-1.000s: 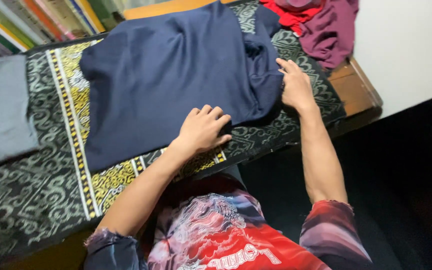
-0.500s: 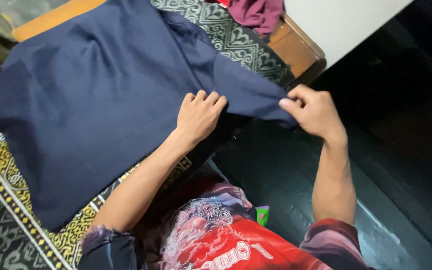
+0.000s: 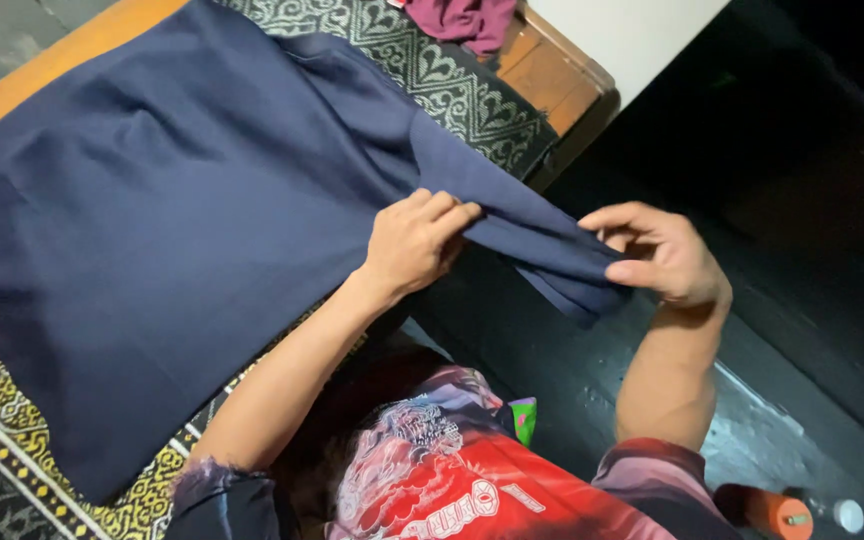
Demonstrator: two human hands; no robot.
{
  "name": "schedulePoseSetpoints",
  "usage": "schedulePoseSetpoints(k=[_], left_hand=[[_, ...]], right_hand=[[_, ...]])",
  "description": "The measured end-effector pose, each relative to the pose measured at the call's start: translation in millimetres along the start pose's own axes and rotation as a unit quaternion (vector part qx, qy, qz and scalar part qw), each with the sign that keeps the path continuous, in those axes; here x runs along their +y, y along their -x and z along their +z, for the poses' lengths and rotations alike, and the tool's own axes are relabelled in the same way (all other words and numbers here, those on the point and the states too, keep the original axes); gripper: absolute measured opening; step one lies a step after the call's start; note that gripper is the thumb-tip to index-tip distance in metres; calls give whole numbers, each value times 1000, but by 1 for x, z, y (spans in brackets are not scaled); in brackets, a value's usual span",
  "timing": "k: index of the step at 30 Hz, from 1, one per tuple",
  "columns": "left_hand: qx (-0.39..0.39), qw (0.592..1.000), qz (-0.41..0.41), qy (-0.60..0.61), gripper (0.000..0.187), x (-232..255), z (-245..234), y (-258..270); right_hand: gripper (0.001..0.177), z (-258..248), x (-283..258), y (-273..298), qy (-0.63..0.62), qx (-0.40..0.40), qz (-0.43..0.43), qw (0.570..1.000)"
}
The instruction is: The person folds a navy blue long-sleeved shirt on a patterned table. They smooth the fabric, fold the sleeves inward, and fold the shirt in half. A gray shirt and a pile of other clothes remain on the table.
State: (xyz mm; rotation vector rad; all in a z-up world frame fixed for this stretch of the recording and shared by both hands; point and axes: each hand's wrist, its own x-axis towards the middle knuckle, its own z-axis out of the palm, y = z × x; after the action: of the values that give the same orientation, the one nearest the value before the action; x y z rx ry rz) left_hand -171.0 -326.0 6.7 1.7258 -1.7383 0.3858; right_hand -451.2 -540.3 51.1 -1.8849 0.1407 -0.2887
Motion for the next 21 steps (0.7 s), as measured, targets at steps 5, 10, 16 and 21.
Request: schedulePoseSetpoints(k=[5,10,16,21], left_hand=[[-77,995,-58,29,36,-6,7,2],[-177,983,-53,20,28,-8,12,2],[-249,968,-30,-19,25,-12,13,7],[-239,964,-57,103,40,-15,-20,14]], right_hand=[[72,-2,23,9,-87,90,-17,992],[52,5,15,2,40,109,110,987],[42,37,38,-31,214,13,316,924],[37,54,24,-84,242,47,224,943]])
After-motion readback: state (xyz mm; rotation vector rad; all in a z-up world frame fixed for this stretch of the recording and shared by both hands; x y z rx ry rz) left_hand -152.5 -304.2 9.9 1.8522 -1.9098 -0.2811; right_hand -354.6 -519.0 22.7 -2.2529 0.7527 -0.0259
